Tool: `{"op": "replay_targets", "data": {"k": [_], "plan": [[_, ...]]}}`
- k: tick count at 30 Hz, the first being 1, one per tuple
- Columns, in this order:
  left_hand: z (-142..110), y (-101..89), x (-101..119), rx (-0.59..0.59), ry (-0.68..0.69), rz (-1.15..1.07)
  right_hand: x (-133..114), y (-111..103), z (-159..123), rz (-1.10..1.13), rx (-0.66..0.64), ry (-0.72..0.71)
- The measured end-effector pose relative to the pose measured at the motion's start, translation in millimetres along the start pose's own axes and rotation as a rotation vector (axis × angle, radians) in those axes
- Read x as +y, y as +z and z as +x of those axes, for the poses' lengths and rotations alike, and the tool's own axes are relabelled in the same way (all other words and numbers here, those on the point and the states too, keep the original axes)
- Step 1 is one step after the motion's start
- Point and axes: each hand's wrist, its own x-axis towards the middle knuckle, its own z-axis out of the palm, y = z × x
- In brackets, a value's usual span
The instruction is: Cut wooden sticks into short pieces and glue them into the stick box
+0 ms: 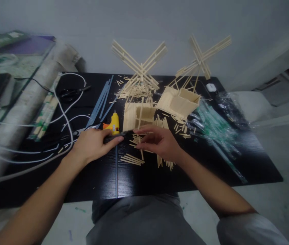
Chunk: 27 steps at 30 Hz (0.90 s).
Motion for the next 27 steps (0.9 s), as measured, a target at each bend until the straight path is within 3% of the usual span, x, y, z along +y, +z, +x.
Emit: {"op": "replay_targets", "data": {"k": [5,8,10,17,20,23,27], "plan": [[-0.2,-6.6,-3.8,0.171,-0.134,-0.345,4.2,1.1,-1.7,-0.129,-0.052,-0.034],[-3.5,-9.4,10.1,0.310,-0.178,-0.690,11.0,4.1,-3.7,-0.248,-0.167,-0.060],[-5.4,-11.6,21.7,0.337,-0.186,-0.813,14.5,6.3,-5.0,-0.322,-0.243,-0.080],[-7.0,-16.4,37.3,0.338,-0.153,-0.837,14.4,8.0,-5.0,-0.503,-0.318,-0.212],[-8.7,-19.2,34.9,0.363,-0.153,-0.795,12.6,5.4,-3.4,-0.506,-0.223,-0.159],[-10.6,-19.9,33.4,0.407,-0.153,-0.743,14.5,3.7,-2.1,-0.342,-0.036,-0.038],[-11.6,-13.6,35.2,0.370,-0.017,-0.637,22.2,6.3,0.1,-0.209,0.101,0.028]]}}
